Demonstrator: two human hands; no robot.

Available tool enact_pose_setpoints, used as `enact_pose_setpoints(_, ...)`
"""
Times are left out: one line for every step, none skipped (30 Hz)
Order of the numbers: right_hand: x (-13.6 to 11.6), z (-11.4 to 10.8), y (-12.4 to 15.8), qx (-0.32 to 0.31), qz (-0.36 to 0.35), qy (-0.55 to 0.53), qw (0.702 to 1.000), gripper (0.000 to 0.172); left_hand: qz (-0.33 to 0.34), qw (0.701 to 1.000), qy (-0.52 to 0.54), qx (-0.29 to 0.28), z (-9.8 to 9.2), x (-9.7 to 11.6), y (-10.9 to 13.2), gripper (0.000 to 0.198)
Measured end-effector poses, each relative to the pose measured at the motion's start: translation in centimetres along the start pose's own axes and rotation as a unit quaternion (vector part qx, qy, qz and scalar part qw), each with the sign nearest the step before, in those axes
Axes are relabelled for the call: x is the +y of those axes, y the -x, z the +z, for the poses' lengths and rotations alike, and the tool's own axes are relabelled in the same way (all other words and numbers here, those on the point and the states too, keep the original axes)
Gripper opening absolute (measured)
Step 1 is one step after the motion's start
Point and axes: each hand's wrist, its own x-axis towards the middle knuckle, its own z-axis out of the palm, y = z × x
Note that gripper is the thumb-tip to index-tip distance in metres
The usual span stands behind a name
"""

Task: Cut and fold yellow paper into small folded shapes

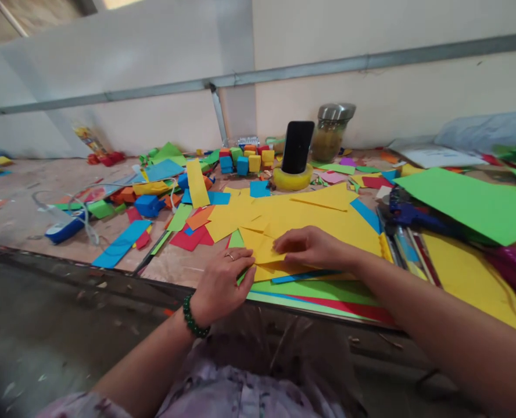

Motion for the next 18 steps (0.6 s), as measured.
enact_pose_setpoints(0.1, -0.1, -0.2, 0.004, 0.019, -0.022, 1.0, 0.031, -0.004, 1.0, 0.008, 0.002, 0.0, 0.0, 0.0, 0.019)
enact_pose_setpoints(0.1, -0.2, -0.4, 0.012, 0.034, -0.035, 0.999, 0.034, -0.01, 1.0, 0.016, 0.004, 0.0, -0.1, 0.0, 0.018)
enact_pose_setpoints(0.1, -0.2, -0.6, 0.025, 0.042, -0.042, 0.998, 0.037, -0.016, 1.0, 0.024, 0.006, 0.0, -0.1, -0.1, 0.018)
enact_pose_setpoints(0.1, -0.1, -0.9, 0.044, 0.043, -0.044, 0.997, 0.039, -0.022, 0.999, 0.03, 0.009, -0.1, -0.1, -0.1, 0.017)
enact_pose_setpoints(0.1, 0.1, -1.1, 0.065, 0.039, -0.043, 0.996, 0.04, -0.026, 0.999, 0.036, 0.013, -0.1, -0.1, -0.2, 0.016)
enact_pose_setpoints(0.1, 0.4, -1.3, 0.085, 0.035, -0.038, 0.995, 0.04, -0.027, 0.999, 0.039, 0.016, -0.1, -0.1, -0.2, 0.016)
enact_pose_setpoints(0.1, 0.7, -1.5, 0.102, 0.03, -0.032, 0.994, 0.04, -0.026, 0.999, 0.04, 0.019, -0.1, 0.0, -0.2, 0.016)
enact_pose_setpoints(0.2, 1.1, -1.6, 0.115, 0.027, -0.024, 0.993, 0.039, -0.023, 0.999, 0.038, 0.02, -0.1, 0.0, -0.3, 0.016)
enact_pose_setpoints(0.2, 1.4, -1.7, 0.126, 0.03, -0.015, 0.992, 0.038, -0.019, 0.999, 0.035, 0.021, -0.1, 0.0, -0.3, 0.016)
enact_pose_setpoints(0.3, 1.7, -1.8, 0.135, 0.035, -0.005, 0.99, 0.037, -0.015, 0.999, 0.031, 0.02, -0.1, 0.1, -0.2, 0.017)
enact_pose_setpoints(0.3, 2.0, -1.8, 0.145, 0.041, 0.005, 0.989, 0.036, -0.011, 0.999, 0.027, 0.018, -0.1, 0.1, -0.2, 0.017)
enact_pose_setpoints(0.4, 2.2, -1.9, 0.157, 0.045, 0.016, 0.986, 0.035, -0.007, 1.0, 0.024, 0.016, 0.0, 0.1, -0.2, 0.017)
enact_pose_setpoints(0.5, 2.4, -1.9, 0.167, 0.049, 0.028, 0.984, 0.034, -0.004, 1.0, 0.023, 0.015, 0.0, 0.1, -0.1, 0.017)
enact_pose_setpoints(0.5, 2.6, -1.9, 0.176, 0.051, 0.041, 0.982, 0.033, -0.002, 1.0, 0.023, 0.014, 0.0, 0.1, -0.1, 0.017)
enact_pose_setpoints(0.6, 2.7, -1.9, 0.183, 0.051, 0.054, 0.98, 0.032, -0.001, 1.0, 0.022, 0.013, 0.1, 0.1, -0.1, 0.017)
enact_pose_setpoints(0.6, 2.8, -2.0, 0.186, 0.051, 0.067, 0.979, 0.031, 0.0, 1.0, 0.022, 0.013, 0.1, 0.1, 0.0, 0.017)
enact_pose_setpoints(0.7, 2.9, -2.0, 0.188, 0.05, 0.08, 0.978, 0.03, 0.0, 1.0, 0.021, 0.012, 0.1, 0.1, 0.0, 0.017)
enact_pose_setpoints(0.7, 3.0, -2.0, 0.19, 0.05, 0.091, 0.976, 0.029, 0.0, 1.0, 0.019, 0.01, 0.1, 0.0, 0.0, 0.017)
